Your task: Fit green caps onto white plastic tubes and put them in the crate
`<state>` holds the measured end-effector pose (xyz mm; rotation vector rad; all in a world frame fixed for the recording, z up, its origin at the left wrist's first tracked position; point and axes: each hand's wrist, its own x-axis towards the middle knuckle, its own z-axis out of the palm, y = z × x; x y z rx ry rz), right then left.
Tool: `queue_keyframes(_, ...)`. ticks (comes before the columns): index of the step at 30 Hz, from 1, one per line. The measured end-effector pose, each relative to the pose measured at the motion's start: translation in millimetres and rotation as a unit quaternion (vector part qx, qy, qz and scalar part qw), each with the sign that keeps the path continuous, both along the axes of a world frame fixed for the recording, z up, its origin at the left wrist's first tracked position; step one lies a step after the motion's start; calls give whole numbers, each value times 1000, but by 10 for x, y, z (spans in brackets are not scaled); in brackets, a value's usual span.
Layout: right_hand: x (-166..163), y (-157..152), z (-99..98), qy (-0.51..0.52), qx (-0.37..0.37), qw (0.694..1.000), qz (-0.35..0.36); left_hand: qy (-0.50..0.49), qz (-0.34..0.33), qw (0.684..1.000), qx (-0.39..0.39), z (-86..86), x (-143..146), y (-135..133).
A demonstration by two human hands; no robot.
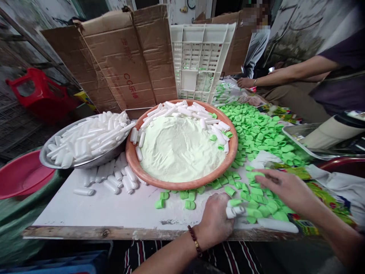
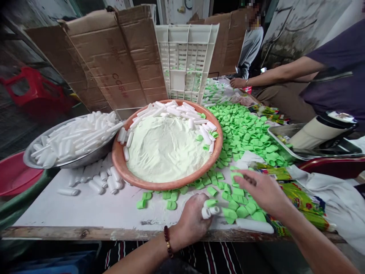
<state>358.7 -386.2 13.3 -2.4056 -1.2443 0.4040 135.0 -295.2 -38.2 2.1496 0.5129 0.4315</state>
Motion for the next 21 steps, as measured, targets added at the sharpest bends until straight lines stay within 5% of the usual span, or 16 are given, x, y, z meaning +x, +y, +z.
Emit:
queue_keyframes(2, -208, -182, 52, 79, 17, 997, -8, -42, 52, 996, -66, 18, -9, 7)
queue_keyframes(7, -569, -243, 97, 66, 51, 996, 37, -67, 141, 978, -136, 87, -75, -39)
queue_keyframes(16, -747, -29, 151, 48, 24, 968, 245, -74, 101, 991, -51, -107, -219, -127)
queue_keyframes(21, -730, 105, 252, 43, 5, 960, 278, -54, 97, 993, -43, -173, -198, -165)
